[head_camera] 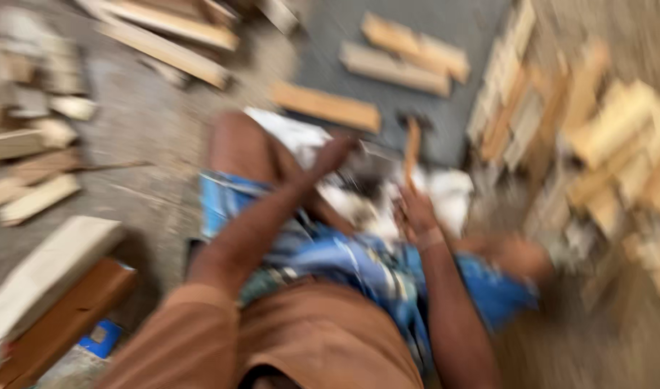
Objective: The person sits on the floor and uses a hammer to drive nails into small wooden blocks. They pick up nails from a pile on a sack, position them on the wood, and strike them with the hammer before moving the finished pieces aside.
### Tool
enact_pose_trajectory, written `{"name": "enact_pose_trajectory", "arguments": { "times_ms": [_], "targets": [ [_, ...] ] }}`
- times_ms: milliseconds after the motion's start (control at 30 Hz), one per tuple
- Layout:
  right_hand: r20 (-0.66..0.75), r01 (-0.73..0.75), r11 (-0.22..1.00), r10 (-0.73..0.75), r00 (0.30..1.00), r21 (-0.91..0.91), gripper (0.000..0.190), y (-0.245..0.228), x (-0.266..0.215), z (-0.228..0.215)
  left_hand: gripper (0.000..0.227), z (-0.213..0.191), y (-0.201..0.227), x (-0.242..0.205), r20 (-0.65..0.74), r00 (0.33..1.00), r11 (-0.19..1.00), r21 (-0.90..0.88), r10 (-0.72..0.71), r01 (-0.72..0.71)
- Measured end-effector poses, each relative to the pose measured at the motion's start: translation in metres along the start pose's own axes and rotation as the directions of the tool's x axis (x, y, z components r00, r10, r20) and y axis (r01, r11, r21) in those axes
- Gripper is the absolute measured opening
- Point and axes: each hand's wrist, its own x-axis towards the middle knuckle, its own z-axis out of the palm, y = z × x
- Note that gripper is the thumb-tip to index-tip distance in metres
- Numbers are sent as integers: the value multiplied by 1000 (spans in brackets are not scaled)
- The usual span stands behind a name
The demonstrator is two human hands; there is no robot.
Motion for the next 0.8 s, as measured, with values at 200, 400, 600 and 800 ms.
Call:
{"name": "enact_pose_trajectory", "arguments": {
  "times_ms": [200, 400, 600, 800],
  "targets": [
    [72, 34, 999, -33, 997, -16, 30, -17, -13, 17, 33, -31, 11, 52, -240, 969, 982, -187, -64, 18],
    [-43, 103, 974, -114, 993, -202, 35, -21, -26, 27, 42, -37, 47, 82, -161, 986, 998, -44, 36, -44],
    [4, 365, 488, -595, 804, -793, 34, -28, -51, 31, 42, -27, 19, 83, -130, 990, 997, -50, 55, -62],
    [43, 266, 258, -638, 769, -929, 31, -39, -52, 39, 40, -16, 16, 76, -106, 994, 999, -34, 5, -9]
  ]
}}
